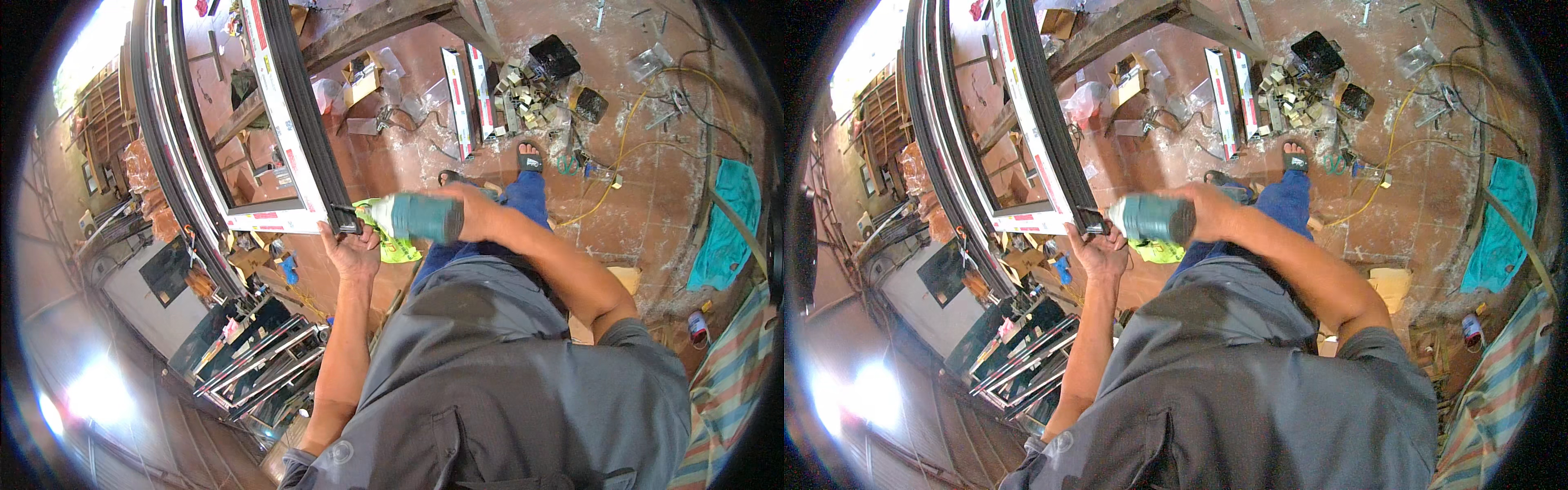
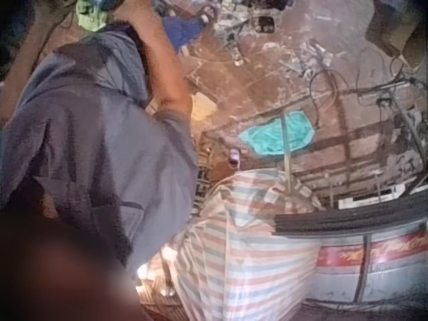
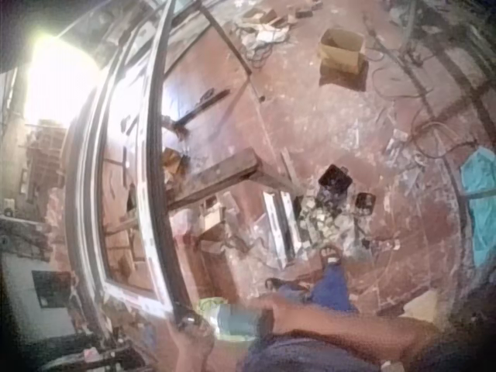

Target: The person assembles aluminum window frames by hand, using a cordless drill to fasten screws at the corners. They repeatedly pick up frame sections, align them, drill fasteners, and place completed frames onto a stack.

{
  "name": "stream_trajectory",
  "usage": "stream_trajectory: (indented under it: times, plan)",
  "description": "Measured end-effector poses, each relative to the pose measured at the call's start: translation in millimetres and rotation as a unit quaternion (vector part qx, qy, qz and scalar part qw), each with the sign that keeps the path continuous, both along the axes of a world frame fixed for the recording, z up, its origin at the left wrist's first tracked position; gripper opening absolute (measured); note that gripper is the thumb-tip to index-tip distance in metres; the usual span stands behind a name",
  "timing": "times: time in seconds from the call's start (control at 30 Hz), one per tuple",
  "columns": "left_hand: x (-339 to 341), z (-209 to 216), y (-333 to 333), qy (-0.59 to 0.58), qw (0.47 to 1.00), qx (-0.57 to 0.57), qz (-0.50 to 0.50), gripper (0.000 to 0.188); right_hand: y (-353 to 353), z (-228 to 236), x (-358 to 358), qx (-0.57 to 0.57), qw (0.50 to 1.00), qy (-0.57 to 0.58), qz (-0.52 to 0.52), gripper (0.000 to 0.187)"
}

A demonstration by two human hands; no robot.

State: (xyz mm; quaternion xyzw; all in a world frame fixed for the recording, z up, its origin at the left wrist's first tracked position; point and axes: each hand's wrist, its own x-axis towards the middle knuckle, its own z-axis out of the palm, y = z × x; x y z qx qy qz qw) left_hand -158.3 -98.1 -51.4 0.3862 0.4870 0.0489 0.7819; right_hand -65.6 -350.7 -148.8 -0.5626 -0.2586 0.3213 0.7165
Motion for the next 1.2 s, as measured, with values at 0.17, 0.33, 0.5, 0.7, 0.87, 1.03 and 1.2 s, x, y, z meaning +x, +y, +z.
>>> stream_trajectory:
  times: [0.17, 0.33, 0.5, 0.7, 0.87, 1.03, 1.2]
  plan:
    - [-1.2, 3.2, 0.2, 0.015, 1.0, -0.006, -0.001, 0.06, -4.1, 34.6, 69.3, -0.065, 0.985, 0.121, 0.102, 0.031]
    - [1.4, 5.1, -2.7, 0.03, 0.999, -0.001, -0.018, 0.058, 7.3, -22.4, 22.2, -0.079, 0.987, -0.095, 0.102, 0.032]
    - [-4.5, 2.7, 4.6, 0.039, 0.999, -0.028, -0.016, 0.059, 11.9, -18.3, 2.6, -0.001, 0.998, 0.013, 0.068, 0.034]
    - [0.5, 6.5, 2.6, 0.046, 0.998, -0.008, -0.034, 0.062, 18.2, -36.5, 0.9, -0.015, 0.998, -0.039, 0.055, 0.028]
    - [-1.9, 4.9, 4.7, 0.05, 0.998, -0.014, -0.042, 0.064, 15.5, -17.9, 19.9, -0.009, 0.997, -0.001, 0.072, 0.023]
    - [0.3, 4.5, 4.1, 0.064, 0.997, 0.002, -0.051, 0.067, 18.9, -23.4, 21.2, -0.016, 0.997, -0.003, 0.077, 0.029]
    - [-0.4, 7.8, 3.9, 0.062, 0.997, -0.012, -0.052, 0.066, 22.5, -14.3, 41.8, -0.027, 0.997, -0.02, 0.074, 0.035]
